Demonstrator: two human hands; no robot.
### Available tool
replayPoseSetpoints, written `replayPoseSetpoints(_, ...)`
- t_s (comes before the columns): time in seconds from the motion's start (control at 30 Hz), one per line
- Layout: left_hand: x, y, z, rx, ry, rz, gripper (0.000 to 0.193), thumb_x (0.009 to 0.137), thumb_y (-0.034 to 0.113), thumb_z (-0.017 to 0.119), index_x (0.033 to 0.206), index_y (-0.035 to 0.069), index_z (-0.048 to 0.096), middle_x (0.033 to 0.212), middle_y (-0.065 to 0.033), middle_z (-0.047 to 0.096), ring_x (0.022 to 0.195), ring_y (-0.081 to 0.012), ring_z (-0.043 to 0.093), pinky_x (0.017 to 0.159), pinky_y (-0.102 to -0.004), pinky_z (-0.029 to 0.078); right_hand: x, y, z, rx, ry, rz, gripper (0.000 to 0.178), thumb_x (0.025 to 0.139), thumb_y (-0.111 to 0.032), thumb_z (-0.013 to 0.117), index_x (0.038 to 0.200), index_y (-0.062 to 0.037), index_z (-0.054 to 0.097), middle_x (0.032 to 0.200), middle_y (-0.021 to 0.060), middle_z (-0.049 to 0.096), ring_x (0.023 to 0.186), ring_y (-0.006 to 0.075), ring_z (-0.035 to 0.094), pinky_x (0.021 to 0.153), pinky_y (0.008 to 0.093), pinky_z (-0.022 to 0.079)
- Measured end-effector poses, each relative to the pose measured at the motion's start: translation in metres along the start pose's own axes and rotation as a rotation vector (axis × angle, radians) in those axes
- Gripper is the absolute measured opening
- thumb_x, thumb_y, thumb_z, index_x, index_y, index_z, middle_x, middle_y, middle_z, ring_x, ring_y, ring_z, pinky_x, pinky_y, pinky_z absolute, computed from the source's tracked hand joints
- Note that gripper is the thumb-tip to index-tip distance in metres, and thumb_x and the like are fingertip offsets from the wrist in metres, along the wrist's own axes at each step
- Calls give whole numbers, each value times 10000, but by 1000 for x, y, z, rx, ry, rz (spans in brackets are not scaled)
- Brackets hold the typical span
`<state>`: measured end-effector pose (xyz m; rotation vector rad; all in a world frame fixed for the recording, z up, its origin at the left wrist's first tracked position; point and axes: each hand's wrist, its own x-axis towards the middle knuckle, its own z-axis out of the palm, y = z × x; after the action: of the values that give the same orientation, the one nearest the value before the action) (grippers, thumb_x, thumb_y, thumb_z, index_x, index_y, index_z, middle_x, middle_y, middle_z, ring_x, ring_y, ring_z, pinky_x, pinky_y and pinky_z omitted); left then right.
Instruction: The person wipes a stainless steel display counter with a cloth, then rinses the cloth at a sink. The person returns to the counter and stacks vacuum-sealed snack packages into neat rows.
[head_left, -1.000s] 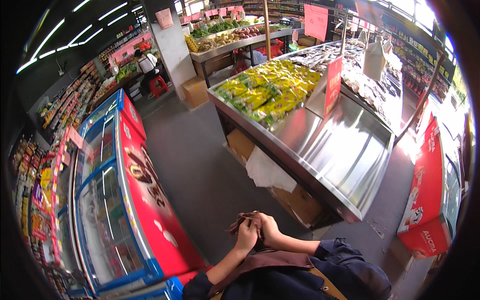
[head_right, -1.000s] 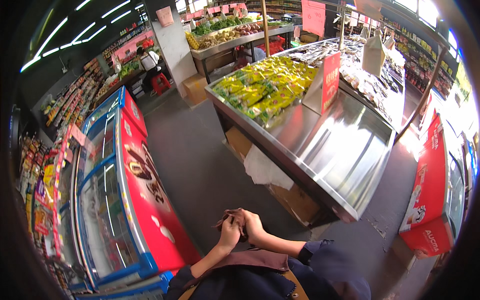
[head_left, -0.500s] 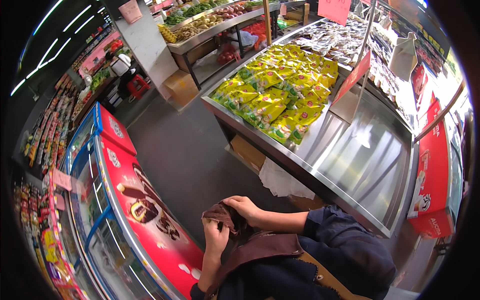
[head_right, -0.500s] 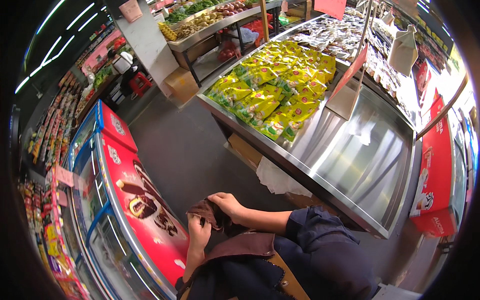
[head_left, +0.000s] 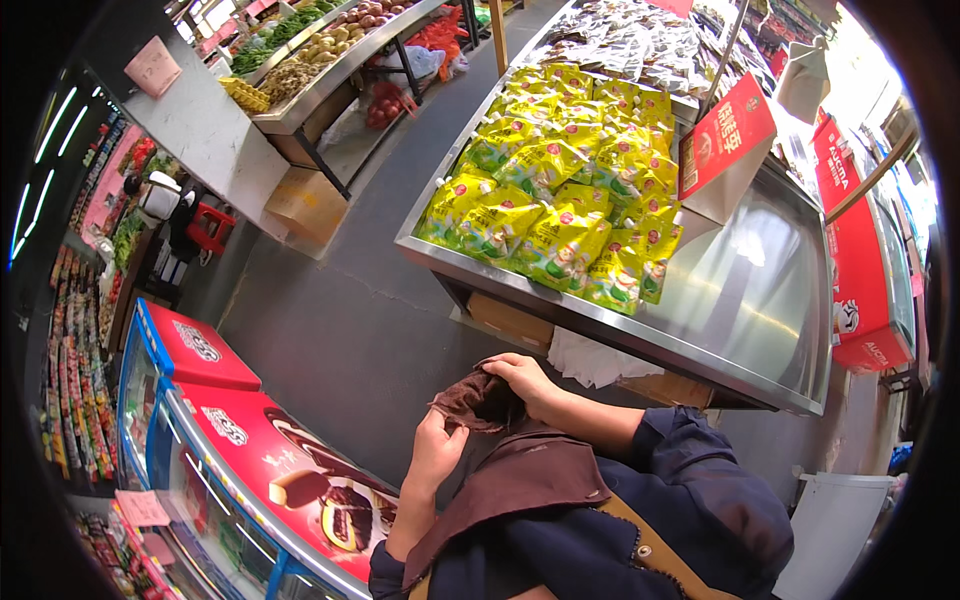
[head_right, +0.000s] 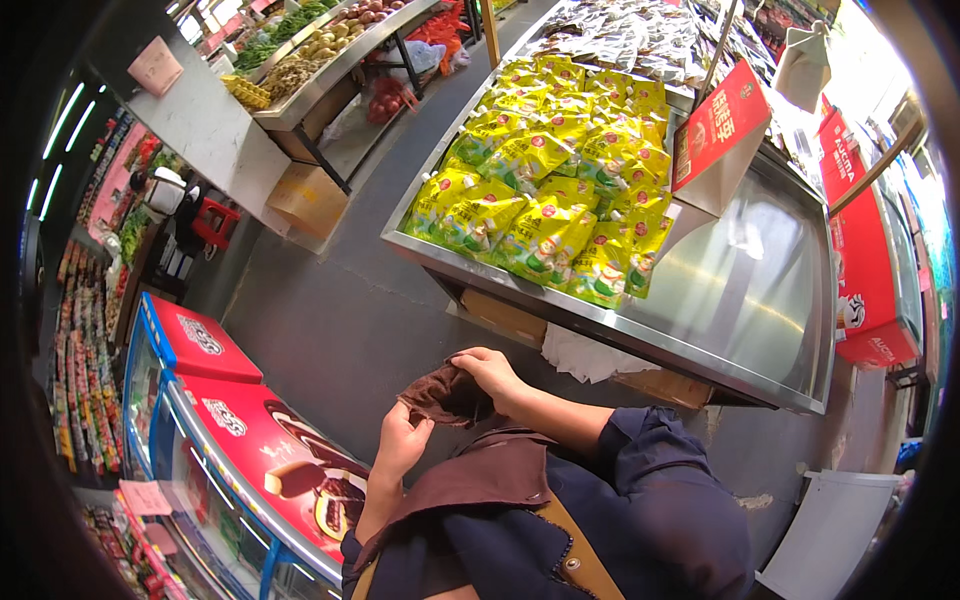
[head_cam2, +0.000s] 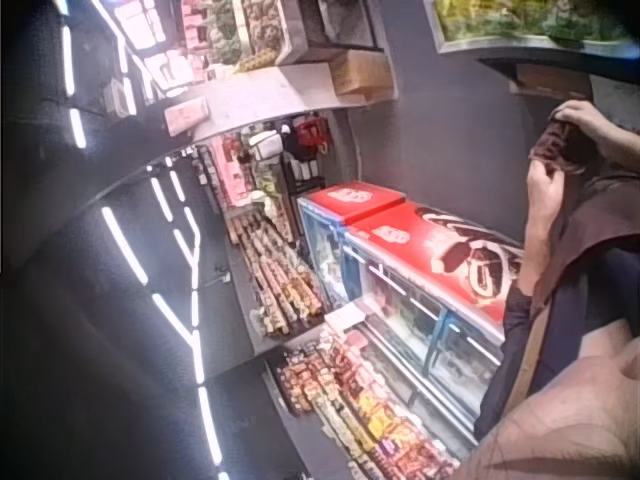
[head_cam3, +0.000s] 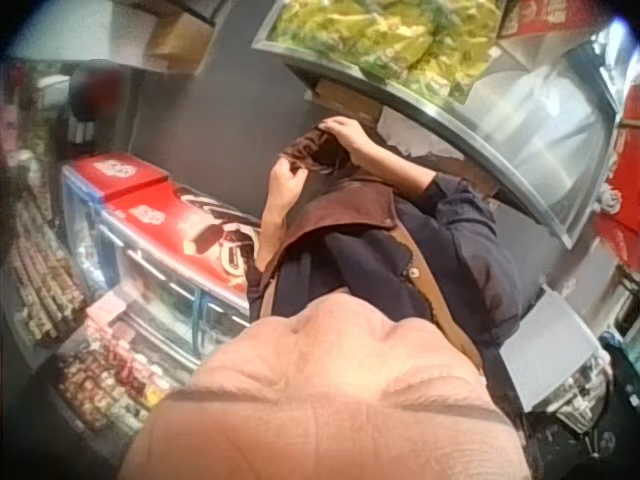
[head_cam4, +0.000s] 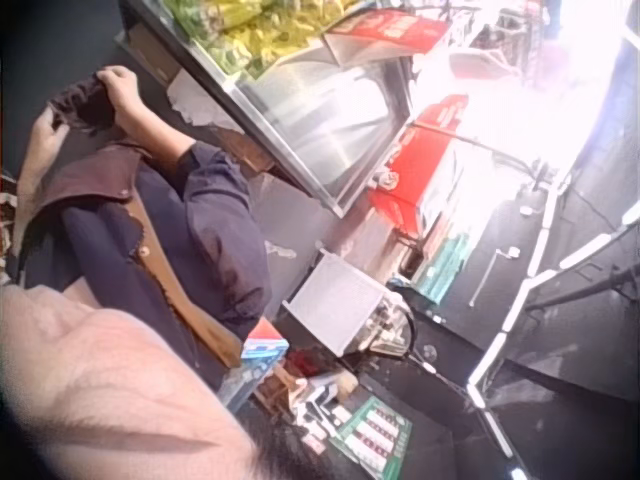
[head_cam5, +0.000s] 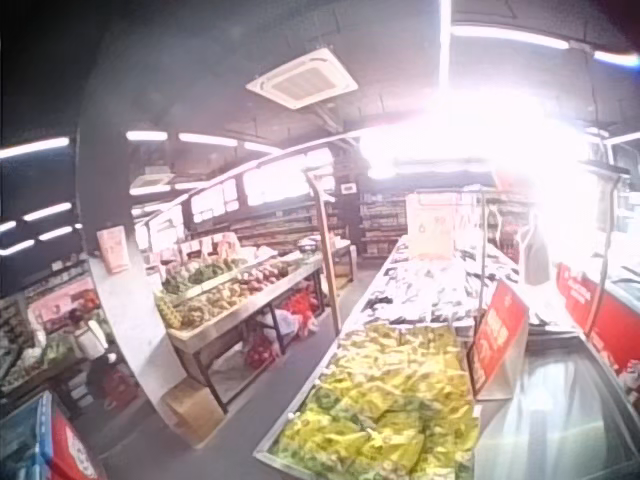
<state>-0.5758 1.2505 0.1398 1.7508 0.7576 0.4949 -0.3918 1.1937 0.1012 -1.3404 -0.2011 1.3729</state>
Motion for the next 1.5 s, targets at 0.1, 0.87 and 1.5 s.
replayPoseSetpoints(0.1, 45, -9, -35, 115, -20, -17, 307, 772, 17, 597, 1076, -24, 583, 1014, -173, 638, 916, -276, 633, 801, -335, 491, 48, -11, 21, 52, -13, 18, 220, 836, -208, 642, 948, -20, 660, 883, 48, 643, 813, 127, 581, 724, 265, 473)
replayPoseSetpoints(0.87, 390, -72, -216, 109, -414, -91, 162, 895, 93, 577, 1013, -5, 629, 721, -21, 624, 659, -75, 543, 615, -248, 465, 317, -149, 114, 177, 273, -216, 274, 801, -112, 659, 1026, 39, 617, 962, 75, 646, 887, 136, 583, 812, 261, 461)
replayPoseSetpoints(1.5, 630, -157, -388, 148, -752, -250, 154, 903, 75, 566, 1019, -8, 623, 803, -54, 651, 719, -94, 612, 668, -235, 507, 429, -171, 164, -1015, 1106, -86, 238, 748, -169, 646, 981, -196, 605, 889, 139, 561, 861, 344, 593, 744, 451, 496)
